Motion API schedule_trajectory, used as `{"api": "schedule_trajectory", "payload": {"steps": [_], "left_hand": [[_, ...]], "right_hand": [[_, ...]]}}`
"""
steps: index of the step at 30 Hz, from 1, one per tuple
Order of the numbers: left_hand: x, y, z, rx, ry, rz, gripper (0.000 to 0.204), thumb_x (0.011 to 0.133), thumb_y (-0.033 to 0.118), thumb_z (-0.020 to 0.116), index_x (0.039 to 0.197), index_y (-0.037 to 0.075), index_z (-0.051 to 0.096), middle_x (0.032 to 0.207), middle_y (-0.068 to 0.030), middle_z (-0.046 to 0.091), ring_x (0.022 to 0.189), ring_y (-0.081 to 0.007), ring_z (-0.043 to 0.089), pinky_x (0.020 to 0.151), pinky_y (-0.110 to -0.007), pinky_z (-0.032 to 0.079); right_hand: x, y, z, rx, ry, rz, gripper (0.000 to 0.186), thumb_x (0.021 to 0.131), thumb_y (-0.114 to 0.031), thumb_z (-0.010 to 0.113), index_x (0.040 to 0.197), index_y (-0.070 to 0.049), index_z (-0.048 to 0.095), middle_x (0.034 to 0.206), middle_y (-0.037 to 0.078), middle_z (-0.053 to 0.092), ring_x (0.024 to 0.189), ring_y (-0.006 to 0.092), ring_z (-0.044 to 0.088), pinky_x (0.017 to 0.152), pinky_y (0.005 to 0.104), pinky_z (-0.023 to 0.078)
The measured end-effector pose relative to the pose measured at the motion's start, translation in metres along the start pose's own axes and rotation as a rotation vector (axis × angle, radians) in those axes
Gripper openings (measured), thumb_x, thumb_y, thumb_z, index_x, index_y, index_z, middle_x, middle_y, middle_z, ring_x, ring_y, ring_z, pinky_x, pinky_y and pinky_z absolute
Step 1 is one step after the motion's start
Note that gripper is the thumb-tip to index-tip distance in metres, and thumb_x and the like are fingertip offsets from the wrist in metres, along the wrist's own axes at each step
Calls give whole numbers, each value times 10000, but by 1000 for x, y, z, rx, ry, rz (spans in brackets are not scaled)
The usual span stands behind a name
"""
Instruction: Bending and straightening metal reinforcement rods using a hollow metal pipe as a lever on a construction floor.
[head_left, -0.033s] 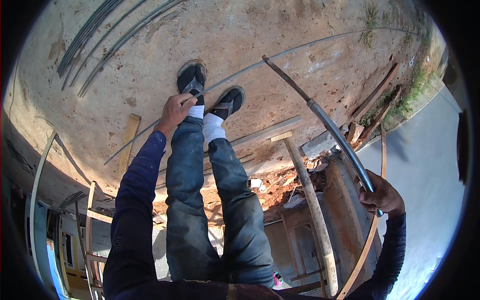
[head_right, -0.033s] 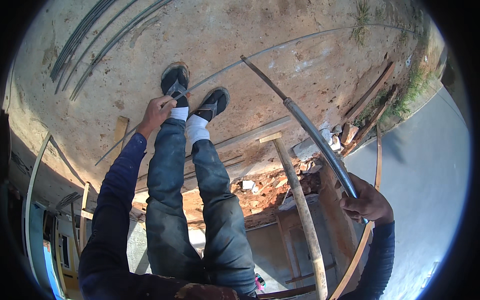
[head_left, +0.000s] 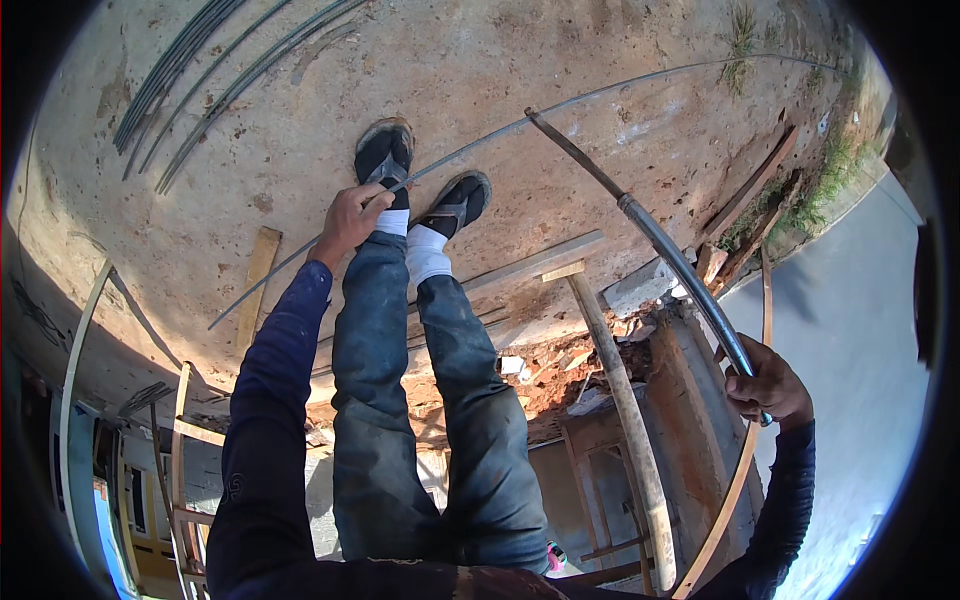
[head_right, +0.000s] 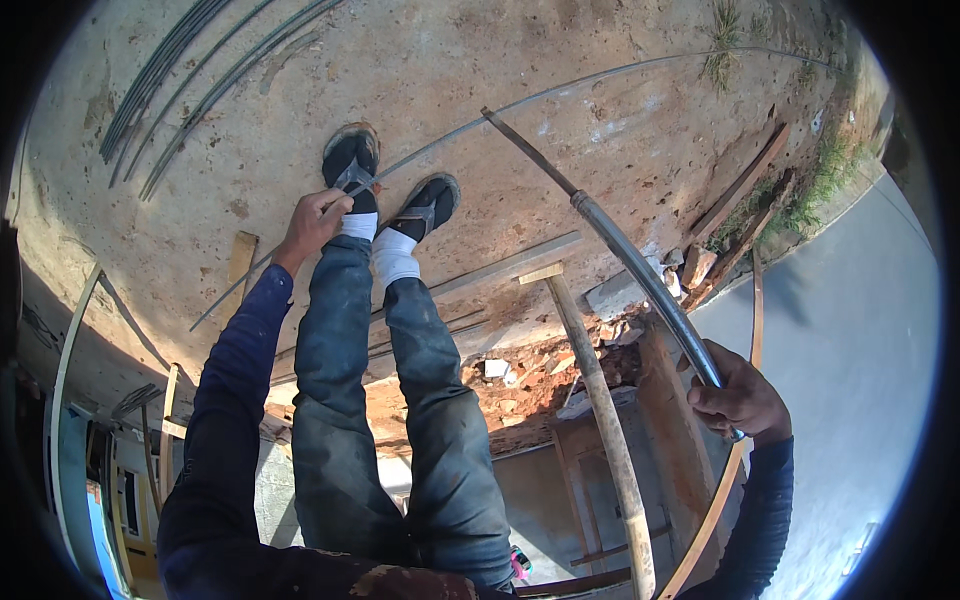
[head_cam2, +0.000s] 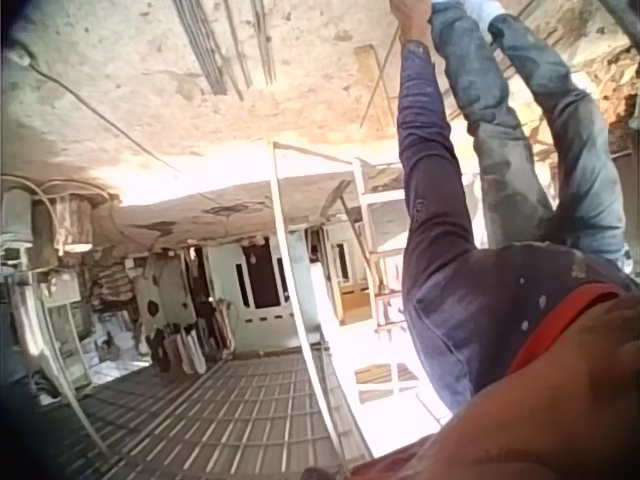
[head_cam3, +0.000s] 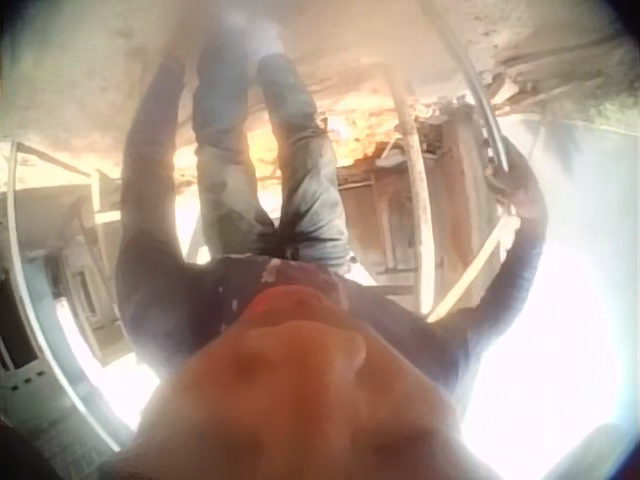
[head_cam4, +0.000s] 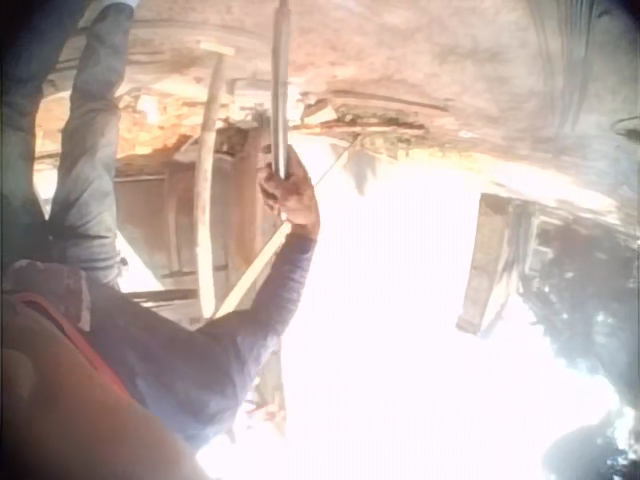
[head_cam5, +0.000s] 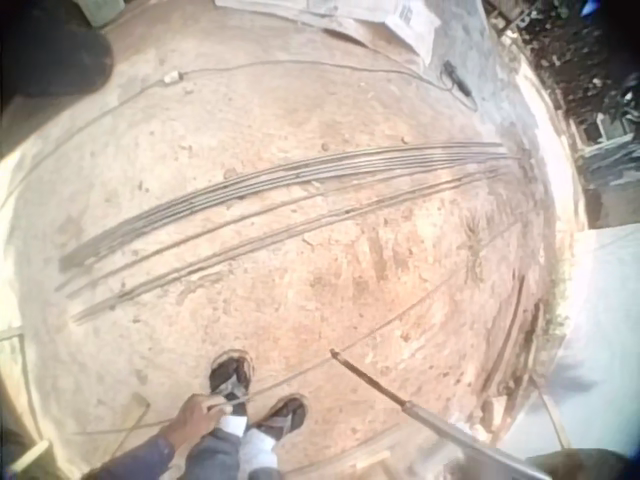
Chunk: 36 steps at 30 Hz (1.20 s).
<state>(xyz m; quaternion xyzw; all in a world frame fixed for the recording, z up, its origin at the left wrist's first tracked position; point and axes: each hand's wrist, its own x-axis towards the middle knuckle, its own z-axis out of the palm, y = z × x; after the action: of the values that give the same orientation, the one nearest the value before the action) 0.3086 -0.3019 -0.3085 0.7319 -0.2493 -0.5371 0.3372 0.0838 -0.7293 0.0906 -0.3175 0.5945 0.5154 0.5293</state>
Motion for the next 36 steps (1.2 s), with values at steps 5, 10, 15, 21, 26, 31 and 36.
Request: {"api": "schedule_trajectory", "payload": {"steps": [5, 10, 15, 21, 26, 31, 36], "left_hand": [[16, 25, -23, -4, -158, -122, 296, 909, 299, 607, 891, 10, 666, 766, -186, 647, 735, -362, 636, 663, -395, 481], [15, 23, -31, 60, -1, 90, 319, 906, 328, 606, 858, 15, 643, 791, -193, 640, 761, -414, 623, 656, -420, 480], [8, 29, -30, 185, 36, 32, 269, 902, 306, 607, 859, 44, 652, 817, -176, 652, 794, -407, 628, 666, -434, 485], [2, 36, -24, 269, 134, 117, 197, 901, 273, 605, 856, 93, 670, 817, -143, 665, 778, -384, 636, 664, -439, 494], [-3, 41, -21, 269, 172, 143, 177, 901, 256, 602, 858, 100, 674, 820, -141, 672, 763, -385, 637, 655, -442, 495], [-6, 40, -21, 284, 168, 122, 180, 902, 252, 601, 865, 92, 674, 805, -157, 673, 758, -388, 640, 646, -439, 495], [-9, 46, -19, 302, 197, 111, 181, 903, 254, 600, 864, 93, 674, 798, -158, 673, 761, -385, 643, 643, -438, 495]], "right_hand": [[11, 64, 28, -653, 233, -358, 377, 786, -176, 753, 1029, -75, 483, 640, -23, 473, 456, 78, 463, 416, 257, 360], [-3, 38, 80, -138, 80, 6, 418, 792, -51, 701, 1153, -46, 491, 647, -4, 487, 460, 86, 478, 404, 262, 368], [-28, 34, 120, 20, -63, 2, 353, 817, -144, 740, 1044, -23, 498, 652, 28, 479, 507, 123, 493, 444, 315, 380], [-38, 56, 123, -305, 136, -194, 318, 789, -95, 692, 1005, -1, 479, 624, 66, 454, 527, 176, 504, 468, 377, 385], [-21, 41, 140, 38, 104, -3, 257, 813, -125, 666, 947, -25, 470, 603, 39, 451, 467, 133, 477, 433, 332, 373], [-20, 25, 131, 38, 75, -37, 239, 844, -130, 658, 949, -40, 463, 600, 10, 471, 428, 89, 450, 394, 277, 353], [-22, 39, 133, 214, 12, -100, 272, 834, -85, 668, 998, -32, 458, 604, -6, 471, 427, 72, 453, 375, 250, 351]]}}
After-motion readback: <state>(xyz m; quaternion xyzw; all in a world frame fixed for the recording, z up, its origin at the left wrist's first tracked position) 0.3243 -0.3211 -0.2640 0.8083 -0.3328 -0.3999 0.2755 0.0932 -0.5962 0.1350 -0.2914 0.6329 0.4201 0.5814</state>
